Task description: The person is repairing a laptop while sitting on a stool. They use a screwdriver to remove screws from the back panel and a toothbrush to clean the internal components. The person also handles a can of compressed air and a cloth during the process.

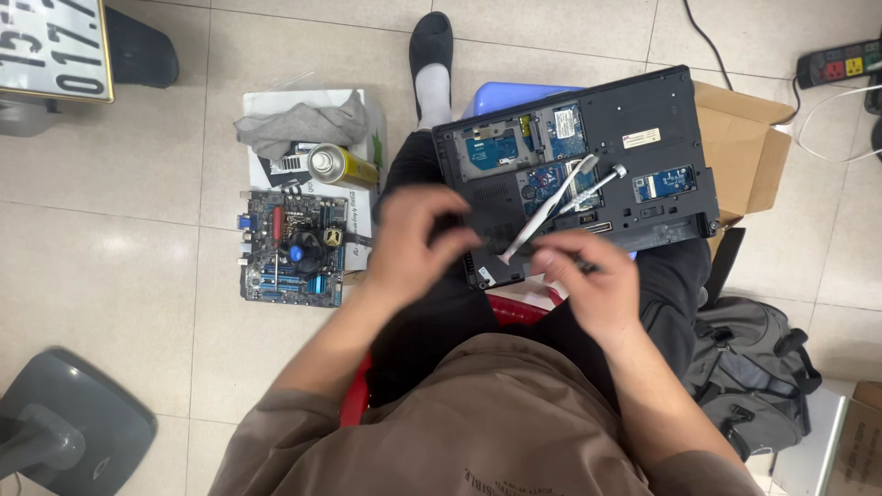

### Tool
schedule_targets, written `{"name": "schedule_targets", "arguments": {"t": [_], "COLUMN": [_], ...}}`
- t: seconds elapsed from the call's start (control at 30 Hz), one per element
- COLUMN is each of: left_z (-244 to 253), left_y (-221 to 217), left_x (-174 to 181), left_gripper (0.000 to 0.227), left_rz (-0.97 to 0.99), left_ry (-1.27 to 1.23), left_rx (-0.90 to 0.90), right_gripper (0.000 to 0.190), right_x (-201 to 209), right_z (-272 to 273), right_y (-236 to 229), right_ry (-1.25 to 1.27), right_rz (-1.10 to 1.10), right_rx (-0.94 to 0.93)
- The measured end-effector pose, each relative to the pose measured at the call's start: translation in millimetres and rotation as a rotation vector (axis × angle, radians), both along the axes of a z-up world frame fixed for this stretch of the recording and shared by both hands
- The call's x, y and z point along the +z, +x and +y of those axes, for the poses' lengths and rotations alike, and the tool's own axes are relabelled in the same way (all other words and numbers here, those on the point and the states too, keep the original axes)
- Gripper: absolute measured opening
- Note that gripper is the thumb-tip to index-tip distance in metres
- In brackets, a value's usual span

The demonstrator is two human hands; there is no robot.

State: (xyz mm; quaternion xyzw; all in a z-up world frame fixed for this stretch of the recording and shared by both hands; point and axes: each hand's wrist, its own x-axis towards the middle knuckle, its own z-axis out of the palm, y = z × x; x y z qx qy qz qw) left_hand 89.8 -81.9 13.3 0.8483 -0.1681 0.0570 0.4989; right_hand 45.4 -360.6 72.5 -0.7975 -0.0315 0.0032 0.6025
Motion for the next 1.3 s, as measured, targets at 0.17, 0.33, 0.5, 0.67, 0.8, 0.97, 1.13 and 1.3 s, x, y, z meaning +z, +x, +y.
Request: {"name": "schedule_targets", "arguments": {"t": [0.17, 0.33, 0.5, 0.67, 0.8, 0.97, 1.13, 1.3], "left_z": [83, 126, 148, 103, 122, 139, 166, 157], "left_y": [65, 103, 134, 152, 182, 218, 243, 234], "left_x": [-62, -84, -117, 28, 29, -13, -94, -85], "left_gripper": [0.078, 0.086, 0.063, 0.066, 0.061, 0.064, 0.068, 0.063], "left_rz": [-0.106, 0.459, 0.46, 0.791, 0.521, 0.2, 0.169, 0.323], "left_ry": [0.326, 0.879, 0.912, 0.818, 0.694, 0.692, 0.934, 0.92], "left_rx": [0.544, 0.488, 0.353, 0.27, 0.37, 0.362, 0.184, 0.12], "right_gripper": [0.027, 0.025, 0.022, 0.028, 0.028, 0.028, 0.029, 0.027], "right_x": [-16, -26, -32, -33, -33, -39, -37, -42], "right_z": [-18, -18, -15, -21, -25, -24, -22, -29], "right_y": [19, 32, 24, 14, 12, 4, -2, -9], "right_ry": [0.187, 0.186, 0.218, 0.208, 0.202, 0.201, 0.207, 0.193], "right_rz": [0.017, -0.006, 0.013, 0.147, 0.146, 0.177, 0.218, 0.247], "right_rx": [-0.218, -0.219, -0.248, -0.294, -0.328, -0.332, -0.354, -0.378]}}
